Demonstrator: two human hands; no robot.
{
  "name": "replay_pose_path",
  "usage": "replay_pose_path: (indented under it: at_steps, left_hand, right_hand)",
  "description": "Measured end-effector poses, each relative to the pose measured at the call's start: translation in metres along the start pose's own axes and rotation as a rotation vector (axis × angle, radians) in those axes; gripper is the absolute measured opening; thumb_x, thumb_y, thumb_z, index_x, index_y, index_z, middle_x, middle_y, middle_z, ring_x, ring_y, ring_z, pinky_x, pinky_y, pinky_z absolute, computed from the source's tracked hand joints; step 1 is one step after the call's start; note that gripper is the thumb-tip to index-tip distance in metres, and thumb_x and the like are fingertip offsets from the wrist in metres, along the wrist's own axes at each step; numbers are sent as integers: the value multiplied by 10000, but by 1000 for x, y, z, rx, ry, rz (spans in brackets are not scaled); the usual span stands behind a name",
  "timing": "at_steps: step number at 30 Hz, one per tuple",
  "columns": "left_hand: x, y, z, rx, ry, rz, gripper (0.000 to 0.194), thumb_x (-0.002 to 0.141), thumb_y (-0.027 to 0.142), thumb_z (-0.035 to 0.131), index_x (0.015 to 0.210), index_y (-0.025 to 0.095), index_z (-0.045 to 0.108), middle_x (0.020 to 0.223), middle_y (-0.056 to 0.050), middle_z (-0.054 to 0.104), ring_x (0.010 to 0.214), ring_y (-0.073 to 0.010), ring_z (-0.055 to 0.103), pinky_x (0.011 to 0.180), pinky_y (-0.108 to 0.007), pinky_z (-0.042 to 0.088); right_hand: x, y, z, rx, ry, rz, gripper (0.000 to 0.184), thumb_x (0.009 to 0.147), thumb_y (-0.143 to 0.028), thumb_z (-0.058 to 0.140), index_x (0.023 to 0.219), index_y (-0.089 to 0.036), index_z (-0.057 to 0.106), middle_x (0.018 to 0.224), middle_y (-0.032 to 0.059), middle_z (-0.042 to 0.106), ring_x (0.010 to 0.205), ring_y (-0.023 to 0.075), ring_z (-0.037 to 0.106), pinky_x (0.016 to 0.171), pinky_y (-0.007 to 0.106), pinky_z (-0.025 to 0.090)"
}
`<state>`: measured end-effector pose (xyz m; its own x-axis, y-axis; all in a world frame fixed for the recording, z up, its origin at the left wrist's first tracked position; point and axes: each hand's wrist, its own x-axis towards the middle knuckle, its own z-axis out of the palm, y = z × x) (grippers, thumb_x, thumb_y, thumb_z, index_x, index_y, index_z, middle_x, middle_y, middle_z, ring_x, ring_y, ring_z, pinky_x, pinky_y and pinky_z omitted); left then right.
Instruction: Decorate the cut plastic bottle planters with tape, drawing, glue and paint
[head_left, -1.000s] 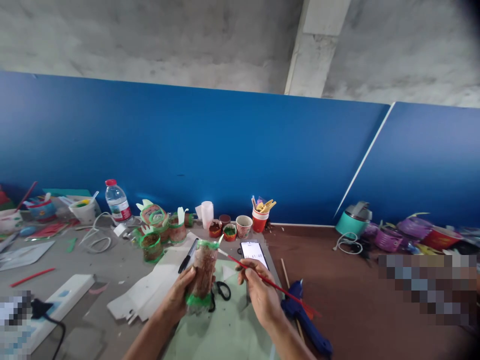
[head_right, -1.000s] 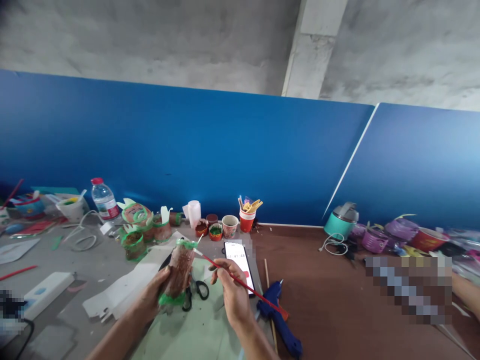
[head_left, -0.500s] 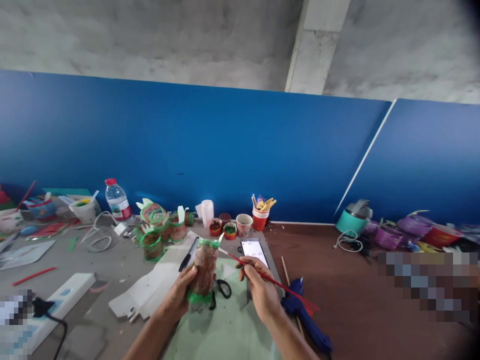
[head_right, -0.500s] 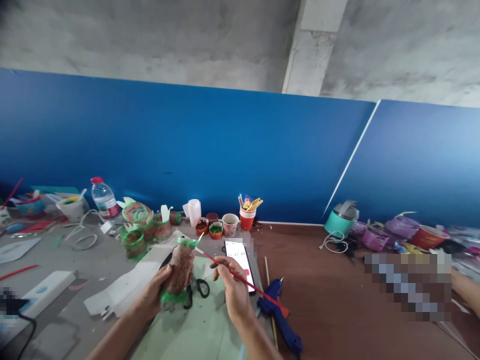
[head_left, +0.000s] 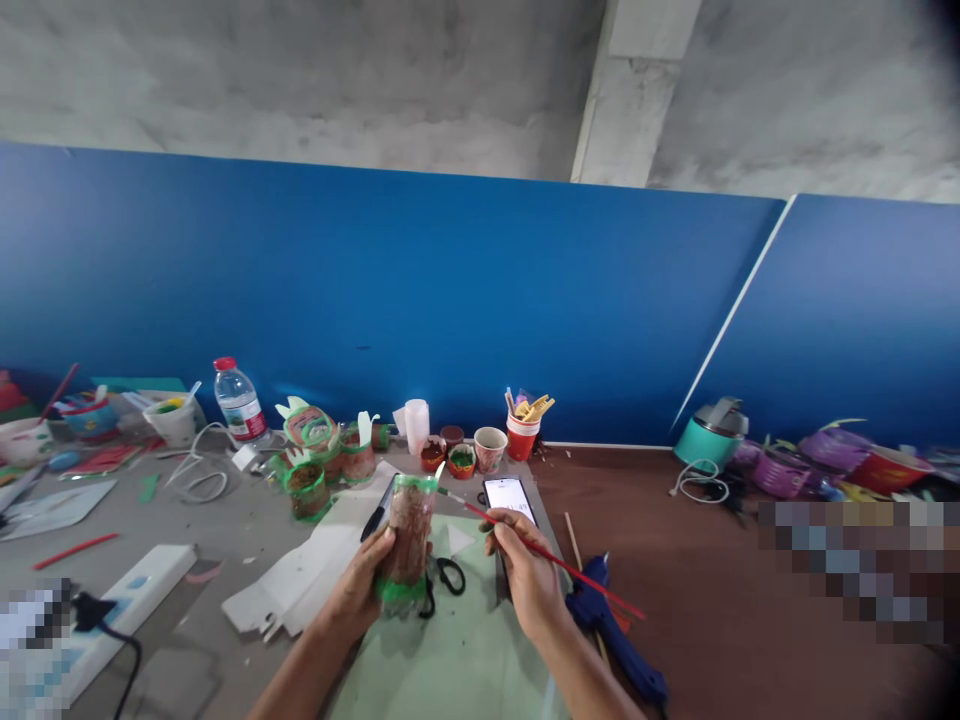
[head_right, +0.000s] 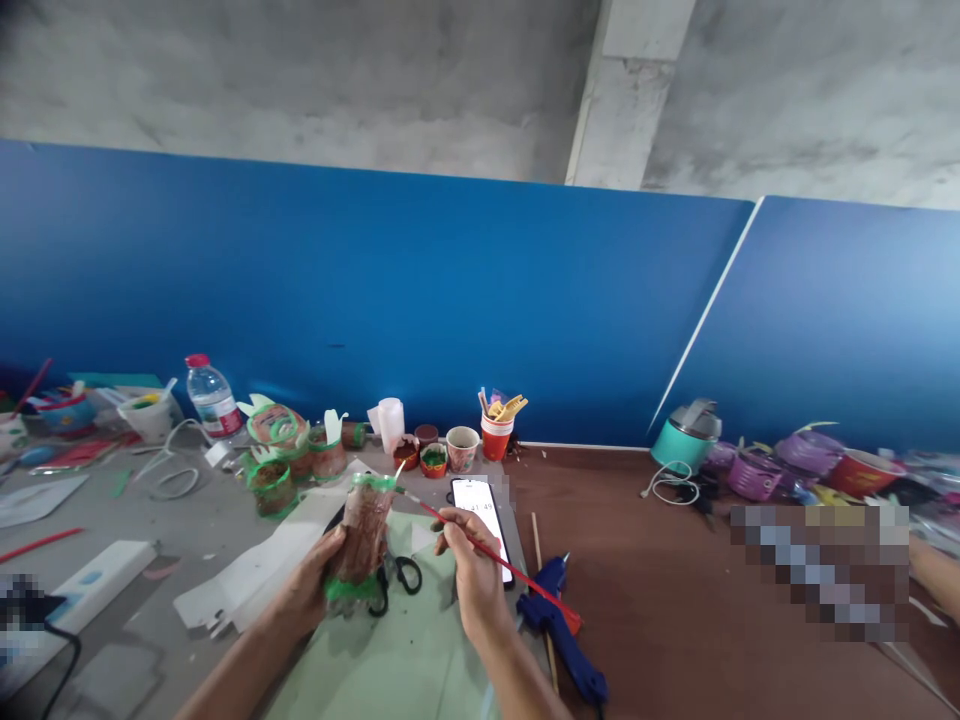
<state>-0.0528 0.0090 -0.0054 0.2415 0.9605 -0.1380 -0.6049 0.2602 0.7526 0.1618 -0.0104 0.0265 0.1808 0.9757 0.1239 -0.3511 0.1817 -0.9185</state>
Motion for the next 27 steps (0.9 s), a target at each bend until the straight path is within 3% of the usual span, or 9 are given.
replay_pose_path:
  at_steps: [5, 14, 19, 27]
  left_hand:
    - [-1, 0, 0, 10, -3, 10, 472, 696, 386, 788, 1083, 134, 692, 980, -135, 762, 889, -290, 723, 785, -351, 553]
    - [1, -7, -5, 67, -48, 48, 480, 727, 359, 771, 1155, 168, 668, 964, -116, 764, 919, -288, 717, 824, -356, 540]
    - [1, -6, -3, 86, -20, 53, 539, 694, 376, 799, 1169, 156, 671, 924, -125, 767, 882, -300, 718, 773, -344, 542]
    - [-1, -2, 4, 97, 8, 82, 709, 663, 376, 819, 1308, 185, 594, 989, -115, 764, 945, -302, 706, 863, -361, 523]
  right_hand:
    - [-3, 0, 2, 157, -53, -31, 247, 701, -400, 774, 849, -206, 732, 787, 29, 692, 621, 150, 573, 637, 299, 449]
    - [-6, 8, -1, 126, -102, -46, 239, 754, -393, 750, 896, -204, 716, 803, 40, 706, 629, 153, 583, 649, 310, 454]
    - [-5, 4, -1, 3, -134, -77, 198, 784, -370, 710, 886, -201, 723, 797, 44, 708, 635, 156, 586, 643, 299, 453]
    - [-4, -5, -1, -139, -130, -162, 163, 762, -362, 699, 812, -213, 740, 740, 39, 679, 629, 168, 583, 614, 294, 483]
